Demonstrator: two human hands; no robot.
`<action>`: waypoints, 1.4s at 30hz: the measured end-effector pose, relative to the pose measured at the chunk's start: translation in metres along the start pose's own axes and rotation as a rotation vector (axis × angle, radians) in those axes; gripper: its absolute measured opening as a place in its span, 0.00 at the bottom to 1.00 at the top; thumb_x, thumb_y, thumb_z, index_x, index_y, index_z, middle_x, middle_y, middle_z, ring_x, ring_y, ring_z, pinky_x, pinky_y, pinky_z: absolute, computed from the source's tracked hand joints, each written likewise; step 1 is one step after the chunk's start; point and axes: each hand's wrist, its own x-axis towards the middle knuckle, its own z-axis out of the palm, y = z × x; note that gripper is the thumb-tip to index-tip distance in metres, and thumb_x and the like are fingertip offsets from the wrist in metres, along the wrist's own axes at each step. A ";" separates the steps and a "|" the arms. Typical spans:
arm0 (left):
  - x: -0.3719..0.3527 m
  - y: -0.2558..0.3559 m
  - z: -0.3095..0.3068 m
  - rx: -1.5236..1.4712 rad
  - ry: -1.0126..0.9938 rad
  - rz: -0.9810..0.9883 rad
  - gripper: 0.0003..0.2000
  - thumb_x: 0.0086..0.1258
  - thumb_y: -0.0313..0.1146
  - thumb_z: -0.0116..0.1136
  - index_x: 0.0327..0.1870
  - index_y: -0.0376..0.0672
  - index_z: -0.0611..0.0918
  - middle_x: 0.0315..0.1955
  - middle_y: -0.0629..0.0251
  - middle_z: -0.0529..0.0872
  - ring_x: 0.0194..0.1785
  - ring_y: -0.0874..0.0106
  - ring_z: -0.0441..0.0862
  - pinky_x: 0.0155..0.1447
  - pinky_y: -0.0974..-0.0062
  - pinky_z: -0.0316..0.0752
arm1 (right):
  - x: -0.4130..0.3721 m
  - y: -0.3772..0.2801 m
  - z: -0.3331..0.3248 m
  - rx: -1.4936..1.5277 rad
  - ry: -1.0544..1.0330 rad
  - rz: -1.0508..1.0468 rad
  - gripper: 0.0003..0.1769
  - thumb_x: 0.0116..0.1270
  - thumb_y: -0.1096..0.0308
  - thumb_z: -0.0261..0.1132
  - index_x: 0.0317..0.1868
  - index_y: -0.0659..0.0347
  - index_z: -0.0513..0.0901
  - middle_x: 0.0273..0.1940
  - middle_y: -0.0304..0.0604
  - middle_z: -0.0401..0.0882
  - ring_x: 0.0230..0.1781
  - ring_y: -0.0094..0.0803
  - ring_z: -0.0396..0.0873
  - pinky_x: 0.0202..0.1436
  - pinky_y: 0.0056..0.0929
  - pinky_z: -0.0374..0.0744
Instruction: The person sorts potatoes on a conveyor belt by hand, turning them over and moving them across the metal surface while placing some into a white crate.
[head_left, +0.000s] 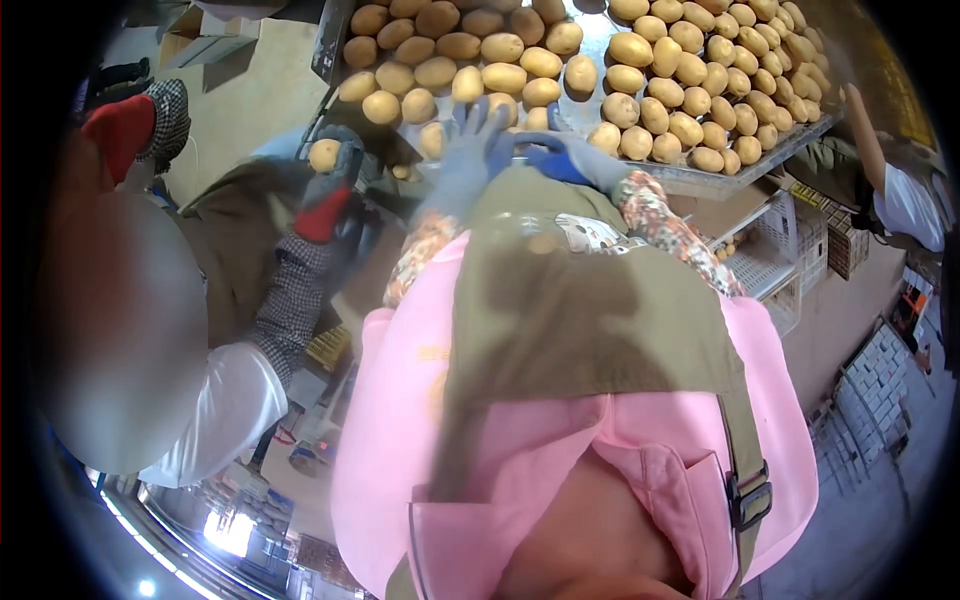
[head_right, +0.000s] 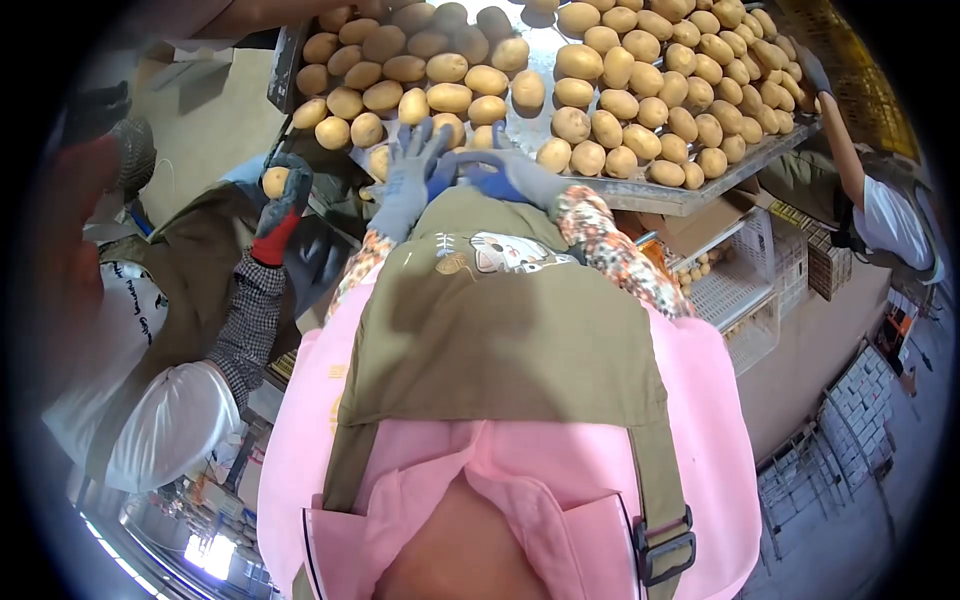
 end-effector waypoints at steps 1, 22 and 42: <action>0.004 0.003 0.008 0.059 -0.049 -0.008 0.27 0.69 0.46 0.54 0.69 0.52 0.71 0.71 0.59 0.66 0.74 0.50 0.57 0.75 0.51 0.49 | 0.008 -0.006 0.011 -0.056 -0.037 0.076 0.18 0.74 0.65 0.56 0.61 0.58 0.77 0.53 0.41 0.77 0.54 0.28 0.75 0.56 0.26 0.76; 0.098 -0.024 -0.027 0.137 0.293 -0.291 0.33 0.70 0.53 0.53 0.72 0.48 0.66 0.71 0.46 0.62 0.74 0.44 0.55 0.74 0.44 0.49 | 0.065 -0.035 -0.018 0.342 -0.048 -0.163 0.19 0.69 0.61 0.60 0.60 0.48 0.80 0.57 0.47 0.79 0.53 0.39 0.79 0.60 0.32 0.74; 0.085 -0.005 0.014 0.259 -0.116 -0.395 0.46 0.66 0.68 0.44 0.79 0.48 0.50 0.78 0.55 0.45 0.77 0.36 0.39 0.73 0.36 0.45 | 0.105 0.033 -0.136 -0.967 0.427 0.645 0.31 0.73 0.48 0.51 0.74 0.40 0.57 0.75 0.60 0.49 0.73 0.75 0.46 0.70 0.72 0.51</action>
